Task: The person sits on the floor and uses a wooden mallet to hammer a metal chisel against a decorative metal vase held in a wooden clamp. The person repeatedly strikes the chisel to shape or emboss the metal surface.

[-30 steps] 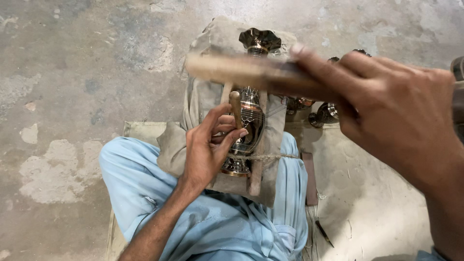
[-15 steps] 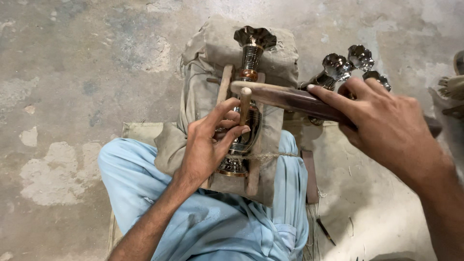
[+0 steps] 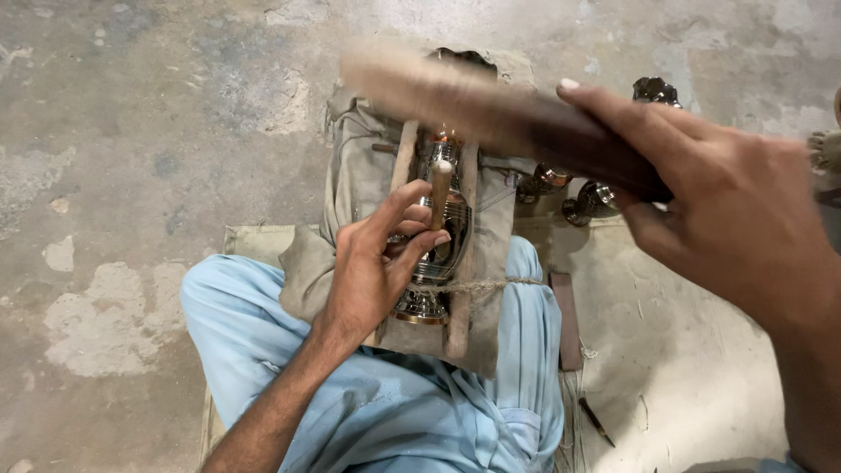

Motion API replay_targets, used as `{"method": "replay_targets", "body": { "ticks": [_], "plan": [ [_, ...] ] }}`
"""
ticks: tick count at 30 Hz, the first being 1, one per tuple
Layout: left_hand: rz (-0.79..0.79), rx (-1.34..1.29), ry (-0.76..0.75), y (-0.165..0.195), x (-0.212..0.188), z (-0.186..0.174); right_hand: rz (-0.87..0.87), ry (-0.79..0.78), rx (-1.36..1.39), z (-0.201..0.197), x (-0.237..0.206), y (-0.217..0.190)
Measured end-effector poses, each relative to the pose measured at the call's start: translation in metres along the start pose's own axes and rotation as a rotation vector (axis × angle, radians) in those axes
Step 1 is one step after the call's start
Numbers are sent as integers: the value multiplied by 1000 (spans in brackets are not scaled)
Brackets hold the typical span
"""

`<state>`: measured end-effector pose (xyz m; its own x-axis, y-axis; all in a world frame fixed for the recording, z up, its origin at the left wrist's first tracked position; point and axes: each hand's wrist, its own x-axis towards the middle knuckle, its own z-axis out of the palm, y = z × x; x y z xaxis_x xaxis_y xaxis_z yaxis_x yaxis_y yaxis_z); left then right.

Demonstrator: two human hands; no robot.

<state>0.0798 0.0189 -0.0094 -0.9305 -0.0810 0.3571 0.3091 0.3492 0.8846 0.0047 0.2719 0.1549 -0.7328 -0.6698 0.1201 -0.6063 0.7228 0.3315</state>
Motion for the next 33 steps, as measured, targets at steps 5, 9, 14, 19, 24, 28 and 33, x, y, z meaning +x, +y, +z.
{"method": "replay_targets", "body": {
  "ticks": [5, 9, 14, 19, 24, 28, 33],
  "plan": [
    [-2, -38, 10, 3, 2, -1, 37, -88, -144, 0, 5, -6],
    [-23, -39, 10, 5, 1, -1, 40, -118, -101, 4, 5, -5],
    [-23, -57, -6, 6, 1, -3, -7, 49, 69, 11, -1, -3],
    [-4, -15, -46, 8, 1, -6, -99, 191, 78, 17, -9, -2],
    [71, 0, -103, 10, 4, -9, 107, 14, 218, 23, -20, -9],
    [68, 3, -187, 10, 7, -11, 69, 290, 499, 32, -29, -11],
    [141, -14, -232, 13, 13, -14, 151, 219, 317, 50, -41, -14]
  ]
}}
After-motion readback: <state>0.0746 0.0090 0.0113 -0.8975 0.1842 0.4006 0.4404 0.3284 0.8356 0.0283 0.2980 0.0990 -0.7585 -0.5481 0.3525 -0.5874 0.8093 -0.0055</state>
